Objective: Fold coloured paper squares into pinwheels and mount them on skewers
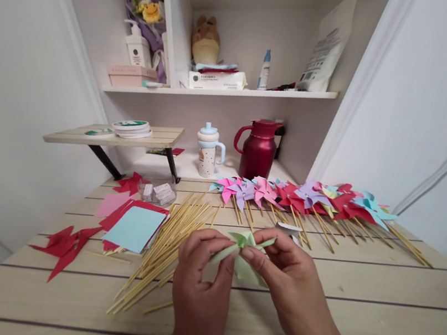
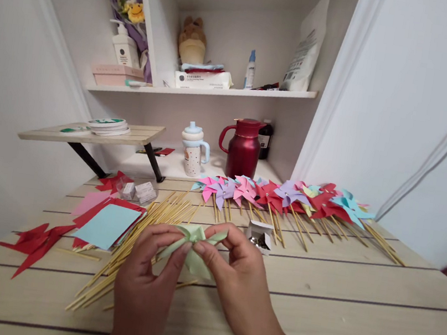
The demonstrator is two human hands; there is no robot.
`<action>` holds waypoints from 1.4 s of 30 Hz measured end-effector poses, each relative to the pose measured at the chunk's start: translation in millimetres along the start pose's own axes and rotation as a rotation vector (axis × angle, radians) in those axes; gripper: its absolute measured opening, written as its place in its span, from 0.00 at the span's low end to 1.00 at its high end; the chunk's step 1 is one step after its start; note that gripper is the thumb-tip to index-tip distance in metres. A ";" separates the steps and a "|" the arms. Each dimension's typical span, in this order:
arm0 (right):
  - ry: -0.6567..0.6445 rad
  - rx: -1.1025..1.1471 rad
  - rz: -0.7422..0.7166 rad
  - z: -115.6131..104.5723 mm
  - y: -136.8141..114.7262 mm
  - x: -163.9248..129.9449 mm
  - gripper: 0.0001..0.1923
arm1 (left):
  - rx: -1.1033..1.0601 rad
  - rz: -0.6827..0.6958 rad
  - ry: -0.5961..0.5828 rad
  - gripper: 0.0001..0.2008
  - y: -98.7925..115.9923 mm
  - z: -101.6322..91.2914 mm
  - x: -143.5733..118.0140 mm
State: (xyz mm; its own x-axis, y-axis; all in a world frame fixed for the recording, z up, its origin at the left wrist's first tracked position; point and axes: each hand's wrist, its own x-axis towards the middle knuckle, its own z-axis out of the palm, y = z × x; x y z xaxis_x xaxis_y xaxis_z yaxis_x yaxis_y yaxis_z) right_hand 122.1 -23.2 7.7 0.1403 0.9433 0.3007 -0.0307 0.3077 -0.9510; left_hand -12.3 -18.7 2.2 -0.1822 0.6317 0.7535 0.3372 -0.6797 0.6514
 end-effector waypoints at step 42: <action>-0.070 0.088 0.052 -9.0 1.7 2.7 0.11 | -0.408 -0.507 -0.191 0.02 -0.2 3.8 8.2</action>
State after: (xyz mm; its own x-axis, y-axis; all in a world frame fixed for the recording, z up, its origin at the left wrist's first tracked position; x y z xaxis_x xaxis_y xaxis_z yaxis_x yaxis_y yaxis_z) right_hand 131.3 -21.2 6.2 0.0670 0.9638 0.2582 -0.1236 0.2648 -0.9564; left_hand -10.4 -11.9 7.9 -0.0469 0.9388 0.3413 -0.1297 -0.3445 0.9298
